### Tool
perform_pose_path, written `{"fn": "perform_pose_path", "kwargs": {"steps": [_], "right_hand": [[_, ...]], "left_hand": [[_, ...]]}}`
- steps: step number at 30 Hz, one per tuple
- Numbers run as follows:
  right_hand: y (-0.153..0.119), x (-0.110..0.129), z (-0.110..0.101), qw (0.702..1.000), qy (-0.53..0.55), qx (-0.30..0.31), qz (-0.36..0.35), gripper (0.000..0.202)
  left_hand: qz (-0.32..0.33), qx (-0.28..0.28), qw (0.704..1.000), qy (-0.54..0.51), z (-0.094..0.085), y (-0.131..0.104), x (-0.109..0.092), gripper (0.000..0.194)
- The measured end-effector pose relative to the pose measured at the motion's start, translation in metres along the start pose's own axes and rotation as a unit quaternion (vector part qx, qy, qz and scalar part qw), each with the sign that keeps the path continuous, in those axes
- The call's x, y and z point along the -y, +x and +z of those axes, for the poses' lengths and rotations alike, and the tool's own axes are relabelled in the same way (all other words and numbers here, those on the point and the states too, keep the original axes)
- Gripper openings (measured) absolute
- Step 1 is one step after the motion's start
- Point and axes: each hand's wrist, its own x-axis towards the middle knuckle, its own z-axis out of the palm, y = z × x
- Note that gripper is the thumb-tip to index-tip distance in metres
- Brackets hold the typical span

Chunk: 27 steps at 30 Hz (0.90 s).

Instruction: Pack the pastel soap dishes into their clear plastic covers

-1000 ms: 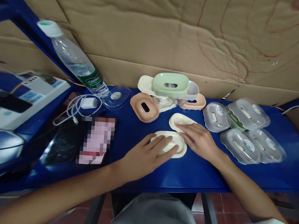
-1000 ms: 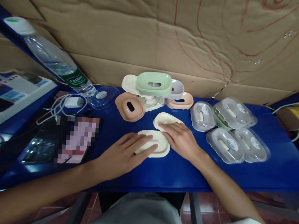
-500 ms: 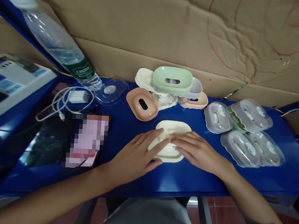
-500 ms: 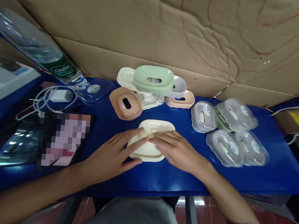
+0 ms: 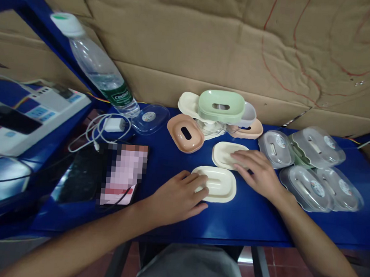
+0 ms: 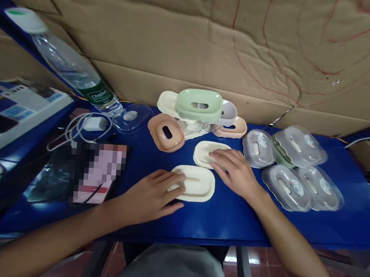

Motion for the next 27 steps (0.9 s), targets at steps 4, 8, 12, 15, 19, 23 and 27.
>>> {"fn": "perform_pose_path", "kwargs": {"steps": [4, 8, 12, 15, 19, 23, 27], "right_hand": [[0.022, -0.009, 0.004, 0.987, -0.129, -0.086, 0.038, 0.034], [0.052, -0.017, 0.015, 0.974, -0.212, -0.043, 0.067, 0.032], [0.074, -0.023, 0.013, 0.984, -0.161, -0.027, 0.075, 0.018], [0.082, -0.024, -0.001, 0.992, -0.043, -0.077, 0.092, 0.019], [0.076, -0.022, -0.017, 0.955, 0.143, -0.195, 0.174, 0.031], [0.049, -0.023, -0.019, 0.88, 0.333, -0.218, 0.261, 0.033], [0.019, -0.024, -0.011, 0.81, 0.451, -0.165, 0.336, 0.031]], "left_hand": [[-0.004, -0.012, 1.0, -0.004, 0.003, 0.0, 0.001, 0.018], [-0.002, -0.025, 1.0, -0.005, 0.005, -0.001, 0.002, 0.015], [0.0, -0.048, 0.999, -0.007, 0.006, -0.003, 0.002, 0.014], [-0.002, -0.053, 0.999, -0.002, 0.007, -0.004, 0.002, 0.015], [-0.009, -0.042, 0.999, 0.0, 0.005, -0.005, 0.002, 0.02], [-0.031, -0.021, 0.999, -0.007, -0.001, -0.003, 0.001, 0.031], [-0.058, -0.005, 0.998, -0.018, -0.006, 0.0, 0.0, 0.039]]}}
